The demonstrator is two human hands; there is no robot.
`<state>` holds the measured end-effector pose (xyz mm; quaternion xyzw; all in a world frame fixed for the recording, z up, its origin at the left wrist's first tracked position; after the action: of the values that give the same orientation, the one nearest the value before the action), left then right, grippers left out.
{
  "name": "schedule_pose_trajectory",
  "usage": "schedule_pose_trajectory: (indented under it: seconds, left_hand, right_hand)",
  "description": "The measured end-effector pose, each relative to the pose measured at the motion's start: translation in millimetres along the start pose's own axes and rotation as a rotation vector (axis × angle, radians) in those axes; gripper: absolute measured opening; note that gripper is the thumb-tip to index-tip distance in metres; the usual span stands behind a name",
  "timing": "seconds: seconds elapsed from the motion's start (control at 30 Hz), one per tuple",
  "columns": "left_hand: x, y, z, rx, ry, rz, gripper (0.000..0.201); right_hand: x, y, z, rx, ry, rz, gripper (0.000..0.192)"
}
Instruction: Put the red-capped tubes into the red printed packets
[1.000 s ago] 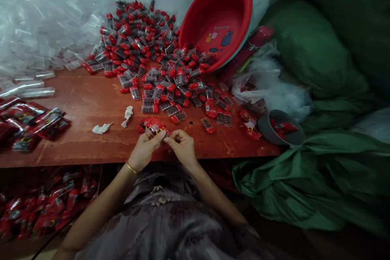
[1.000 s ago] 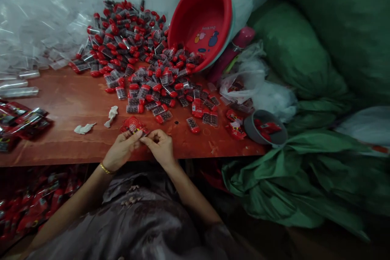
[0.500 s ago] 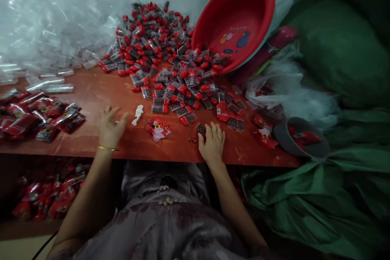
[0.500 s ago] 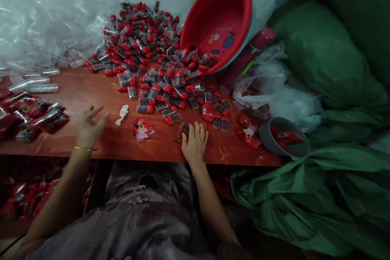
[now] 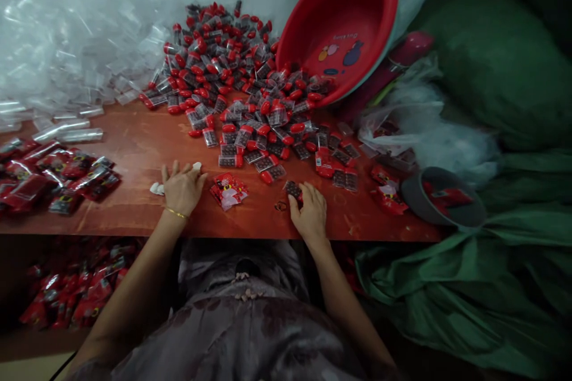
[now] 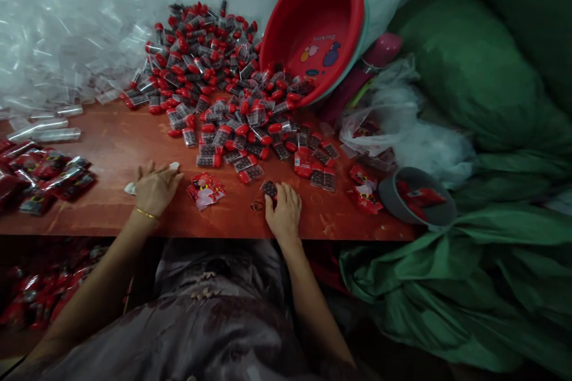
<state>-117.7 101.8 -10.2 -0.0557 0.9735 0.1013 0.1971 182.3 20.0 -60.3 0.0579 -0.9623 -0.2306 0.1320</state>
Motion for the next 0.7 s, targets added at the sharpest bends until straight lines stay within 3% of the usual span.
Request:
schedule_pose_trajectory:
  seconds: [0.1,0.23,0.3,0.43,0.57,0.7]
  left_hand:
    - [-16.8,-16.6,-6.9,-0.066,-0.005,0.071,0.038]
    - [-32.4,-23.0,11.3,0.147,-0.029,0.218,0.031]
    - [-30.7,-22.0,22.7,0.187,-0.022,0.223,0.027]
    - [-22.6,-20.2,34.3,0.111,-0.037,0.188,0.028]
    - [-23.5,-22.2,29.6,0.021,-0.065,0.180,0.033]
    - [-35.1,-28.6,16.1,-0.080,-0.142,0.206,0.035]
  right_hand:
    - [-0.6,0.6,-0.4,0.004,0.006,-0.009,0.038]
    - [0.5,0.4,-0.7,-0.011,0.006,-0.001,0.038]
    - [1.5,0.0,-0.8,-0.025,0.000,0.014,0.037]
    - [1.9,0.5,-3.3,-0.049,-0.023,0.046,0.035]
    - [14.6,1.4,-16.9,-0.128,-0.013,0.025,0.031]
    - [53.7,11.2,-24.4,-0.158,0.363,0.015,0.031]
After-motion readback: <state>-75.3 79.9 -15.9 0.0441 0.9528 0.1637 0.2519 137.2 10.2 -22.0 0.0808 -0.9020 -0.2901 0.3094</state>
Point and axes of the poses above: each hand's wrist, its own y-axis towards the middle knuckle, its own z-axis out of the palm, x = y × z, the point moved 3 cm from there along y, towards the middle knuckle, and after that the axes turned 12 degrees about -z, right-handed, at the moved point
